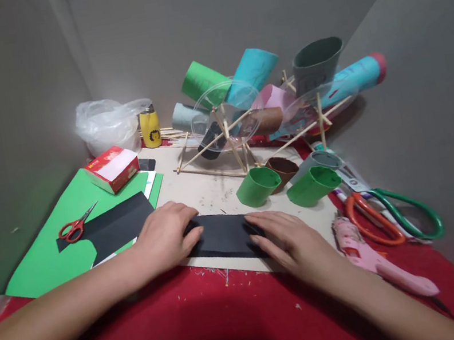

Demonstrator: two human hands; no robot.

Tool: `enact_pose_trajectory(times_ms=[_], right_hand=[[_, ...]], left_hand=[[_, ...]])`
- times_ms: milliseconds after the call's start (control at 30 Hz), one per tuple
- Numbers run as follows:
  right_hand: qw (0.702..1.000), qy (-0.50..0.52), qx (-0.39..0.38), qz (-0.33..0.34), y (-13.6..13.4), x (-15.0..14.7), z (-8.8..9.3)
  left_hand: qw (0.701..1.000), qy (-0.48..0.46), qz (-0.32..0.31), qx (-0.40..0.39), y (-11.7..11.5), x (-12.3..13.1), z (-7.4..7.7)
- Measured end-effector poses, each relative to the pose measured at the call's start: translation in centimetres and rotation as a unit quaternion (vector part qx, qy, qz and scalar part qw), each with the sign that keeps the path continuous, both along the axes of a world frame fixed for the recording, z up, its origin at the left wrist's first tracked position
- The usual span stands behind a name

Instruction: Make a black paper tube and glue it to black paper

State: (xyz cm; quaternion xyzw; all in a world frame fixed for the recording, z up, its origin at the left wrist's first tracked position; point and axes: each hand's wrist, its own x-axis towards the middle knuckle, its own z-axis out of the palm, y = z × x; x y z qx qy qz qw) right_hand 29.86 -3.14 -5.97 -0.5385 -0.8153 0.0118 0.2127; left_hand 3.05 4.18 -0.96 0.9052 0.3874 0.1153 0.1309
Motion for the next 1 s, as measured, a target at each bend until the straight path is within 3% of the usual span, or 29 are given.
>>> enact_pose_trajectory(times_ms=[100, 233, 500, 700, 1000], right_hand=[[1.0, -0.022, -0.006, -0.02, 2.1, -0.5, -1.0], [0.999, -0.02, -0.017, -0.034, 2.9, -0.3, -1.4], [0.997, 0.015, -0.065, -0.031, 3.1, 0.4, -0.8], [0.994, 0.044, -0.097, -0.009, 2.9, 0.1, -0.5], [0.989, 0.087, -0.116, 0.024, 2.7, -0.5, 0.0]], left_hand=[[0.998, 0.048, -0.006, -0.047, 2.8, 2.6, -0.7], [0.994, 0.056, -0.024, -0.088, 4.8, 3.9, -1.5], [0.98, 0.012, -0.068, -0.185, 5.1, 4.1, -1.9], [0.976, -0.035, -0.082, -0.196, 5.1, 4.2, -2.5], [0.968, -0.037, -0.096, -0.228, 4.9, 4.4, -1.9]])
